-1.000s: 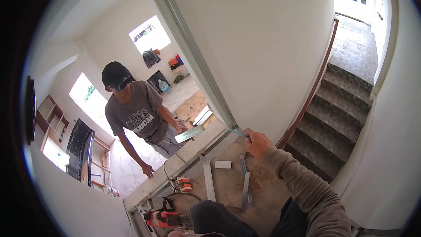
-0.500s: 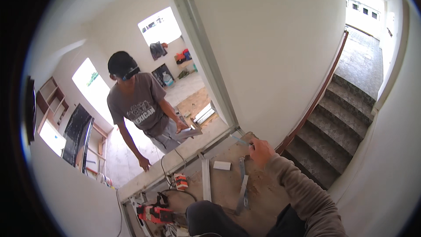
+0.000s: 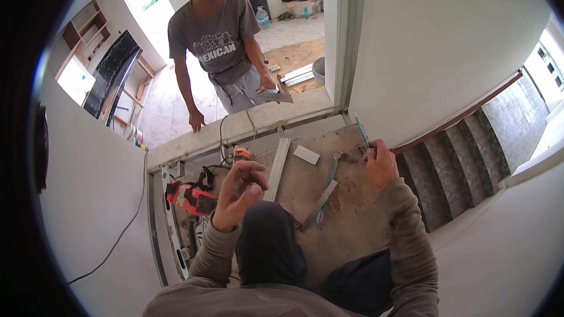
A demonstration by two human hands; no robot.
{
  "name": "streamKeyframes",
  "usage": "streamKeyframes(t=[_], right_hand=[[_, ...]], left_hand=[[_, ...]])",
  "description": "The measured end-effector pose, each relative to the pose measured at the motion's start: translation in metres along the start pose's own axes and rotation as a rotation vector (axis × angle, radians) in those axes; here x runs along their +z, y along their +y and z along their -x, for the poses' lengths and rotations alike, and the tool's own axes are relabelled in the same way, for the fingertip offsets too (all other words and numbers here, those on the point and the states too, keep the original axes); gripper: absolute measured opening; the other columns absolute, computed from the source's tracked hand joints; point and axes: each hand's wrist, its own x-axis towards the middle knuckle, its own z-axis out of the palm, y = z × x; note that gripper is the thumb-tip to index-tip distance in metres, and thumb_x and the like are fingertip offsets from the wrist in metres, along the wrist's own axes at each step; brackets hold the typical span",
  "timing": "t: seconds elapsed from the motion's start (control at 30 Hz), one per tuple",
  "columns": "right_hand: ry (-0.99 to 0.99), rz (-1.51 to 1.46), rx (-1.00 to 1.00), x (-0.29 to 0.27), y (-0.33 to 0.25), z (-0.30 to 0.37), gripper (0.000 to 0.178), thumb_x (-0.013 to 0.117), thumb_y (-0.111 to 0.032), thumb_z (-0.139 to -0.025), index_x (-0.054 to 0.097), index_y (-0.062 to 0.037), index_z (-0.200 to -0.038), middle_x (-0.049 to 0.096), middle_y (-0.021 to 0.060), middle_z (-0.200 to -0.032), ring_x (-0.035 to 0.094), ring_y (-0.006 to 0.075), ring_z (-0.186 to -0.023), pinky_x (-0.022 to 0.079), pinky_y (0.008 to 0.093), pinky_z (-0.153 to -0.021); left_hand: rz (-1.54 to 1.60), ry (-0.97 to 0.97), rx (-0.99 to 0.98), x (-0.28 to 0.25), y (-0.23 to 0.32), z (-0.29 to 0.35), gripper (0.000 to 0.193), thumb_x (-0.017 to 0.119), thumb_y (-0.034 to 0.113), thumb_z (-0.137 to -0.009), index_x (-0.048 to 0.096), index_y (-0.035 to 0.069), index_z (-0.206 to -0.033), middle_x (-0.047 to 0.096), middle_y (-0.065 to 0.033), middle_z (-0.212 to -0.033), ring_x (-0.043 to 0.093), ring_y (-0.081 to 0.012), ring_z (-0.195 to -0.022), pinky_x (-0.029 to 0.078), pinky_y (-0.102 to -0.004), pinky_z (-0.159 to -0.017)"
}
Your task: The person measures and marks metal pieces using a square and a pencil, gestures and communicates with another worker, and aligns a long metal rail against the wall frame by hand.
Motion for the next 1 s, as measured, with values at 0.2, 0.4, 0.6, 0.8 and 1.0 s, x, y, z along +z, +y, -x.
streamKeyframes(t=[0.2, 0.4, 0.6, 0.8, 1.0], right_hand=[[-0.072, -0.177, 0.08, 0.012, -0.008, -0.008, 0.017, 0.048, -0.009, -0.092, 0.054, 0.0035, -0.102, 0.064, 0.0087, -0.079, 0.058, 0.012, -0.06, 0.048, 0.0274, -0.056], [-0.038, -0.136, -0.01, 0.017, -0.035, -0.008, 0.019, 0.049, -0.009, -0.09, 0.057, 0.0031, -0.103, 0.064, 0.0089, -0.078, 0.057, 0.0129, -0.062, 0.048, 0.0284, -0.06], [0.074, -0.026, -0.034, 0.004, -0.068, 0.034, 0.019, 0.051, -0.008, -0.088, 0.059, 0.0027, -0.101, 0.062, 0.0091, -0.077, 0.056, 0.0149, -0.067, 0.045, 0.0292, -0.064], [0.133, 0.004, 0.031, -0.012, -0.043, 0.035, 0.019, 0.052, -0.01, -0.09, 0.06, 0.0025, -0.102, 0.06, 0.0079, -0.077, 0.054, 0.0136, -0.069, 0.045, 0.0288, -0.064], [0.143, -0.038, -0.089, 0.001, -0.042, 0.027, 0.022, 0.054, -0.011, -0.092, 0.059, 0.0019, -0.109, 0.058, 0.0056, -0.078, 0.051, 0.0122, -0.069, 0.044, 0.0276, -0.064]], left_hand=[[-0.227, -0.29, -0.265, -0.055, -0.103, 0.046, 0.049, 0.062, 0.026, -0.089, 0.05, 0.001, -0.129, 0.063, -0.0104, -0.106, 0.058, -0.0163, -0.101, 0.045, -0.0323, -0.092], [-0.39, -0.15, -0.309, -0.081, -0.2, -0.088, 0.078, 0.066, 0.021, -0.083, 0.025, -0.001, -0.145, 0.066, -0.0125, -0.085, 0.061, -0.0145, -0.061, 0.051, -0.028, -0.058], [-0.556, -0.047, -0.275, -0.072, -0.252, -0.2, 0.071, 0.068, 0.028, -0.08, 0.039, 0.0, -0.139, 0.068, -0.0157, -0.09, 0.066, -0.024, -0.08, 0.053, -0.0369, -0.073], [-0.623, -0.549, -0.193, 0.043, -0.212, -0.183, 0.062, 0.063, 0.04, -0.082, 0.051, 0.001, -0.129, 0.063, -0.0171, -0.115, 0.06, -0.0308, -0.106, 0.047, -0.0381, -0.09], [-0.937, -0.902, 0.221, 0.129, -0.079, -0.138, 0.044, 0.061, 0.029, -0.077, 0.061, 0.008, -0.116, 0.066, -0.0165, -0.101, 0.063, -0.0335, -0.096, 0.05, -0.0437, -0.082]])
